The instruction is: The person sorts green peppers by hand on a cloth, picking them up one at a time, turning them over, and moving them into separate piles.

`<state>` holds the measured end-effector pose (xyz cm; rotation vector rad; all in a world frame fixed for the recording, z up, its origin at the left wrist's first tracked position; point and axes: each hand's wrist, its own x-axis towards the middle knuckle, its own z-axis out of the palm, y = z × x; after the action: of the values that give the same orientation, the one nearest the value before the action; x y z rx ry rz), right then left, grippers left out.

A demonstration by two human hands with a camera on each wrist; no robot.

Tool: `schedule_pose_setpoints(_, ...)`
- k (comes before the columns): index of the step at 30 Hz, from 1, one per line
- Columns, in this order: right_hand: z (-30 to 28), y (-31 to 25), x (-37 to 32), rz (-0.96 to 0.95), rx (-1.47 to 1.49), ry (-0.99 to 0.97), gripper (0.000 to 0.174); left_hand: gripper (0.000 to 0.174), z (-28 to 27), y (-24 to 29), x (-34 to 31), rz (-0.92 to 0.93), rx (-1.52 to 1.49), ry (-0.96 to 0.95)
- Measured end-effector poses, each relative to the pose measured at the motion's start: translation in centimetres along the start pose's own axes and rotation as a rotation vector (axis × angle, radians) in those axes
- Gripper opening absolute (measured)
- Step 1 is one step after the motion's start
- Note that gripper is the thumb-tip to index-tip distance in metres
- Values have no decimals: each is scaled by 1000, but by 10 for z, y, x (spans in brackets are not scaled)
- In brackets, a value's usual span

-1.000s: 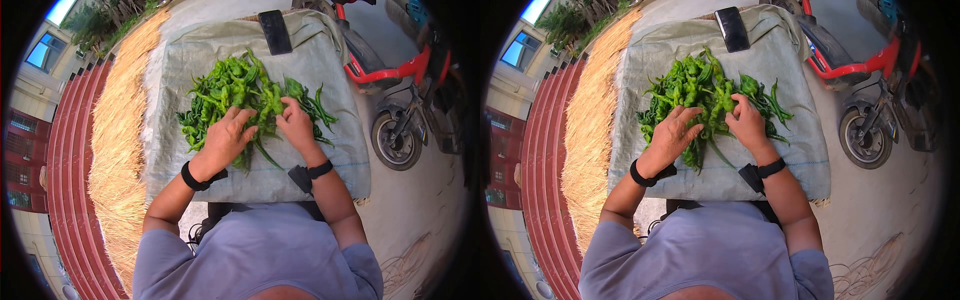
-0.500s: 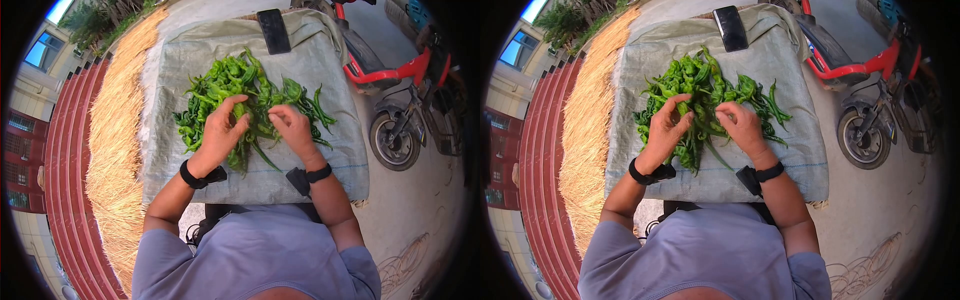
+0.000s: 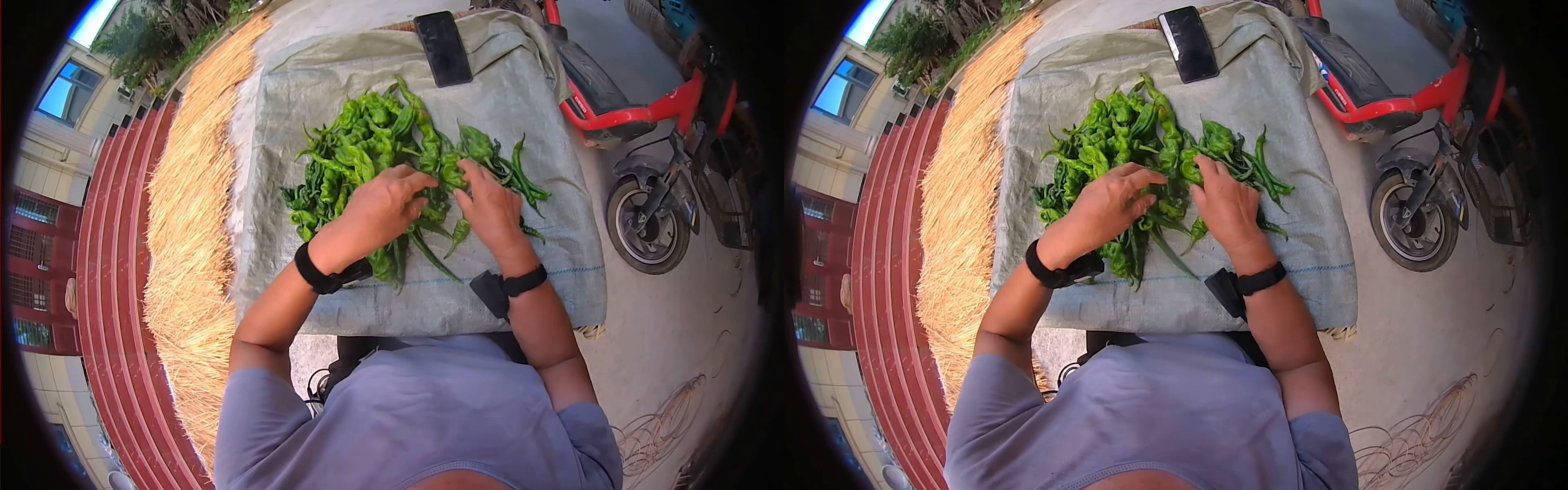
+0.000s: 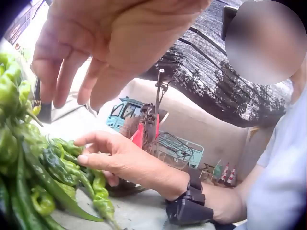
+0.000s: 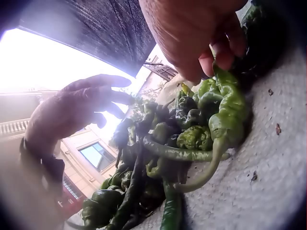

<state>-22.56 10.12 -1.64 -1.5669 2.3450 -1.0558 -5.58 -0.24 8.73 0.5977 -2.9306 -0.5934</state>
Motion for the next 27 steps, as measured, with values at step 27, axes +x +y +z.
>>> schedule_pose_setpoints(27,7,8,13,69,667,164,35,50,18,21,2,32,-30,257)
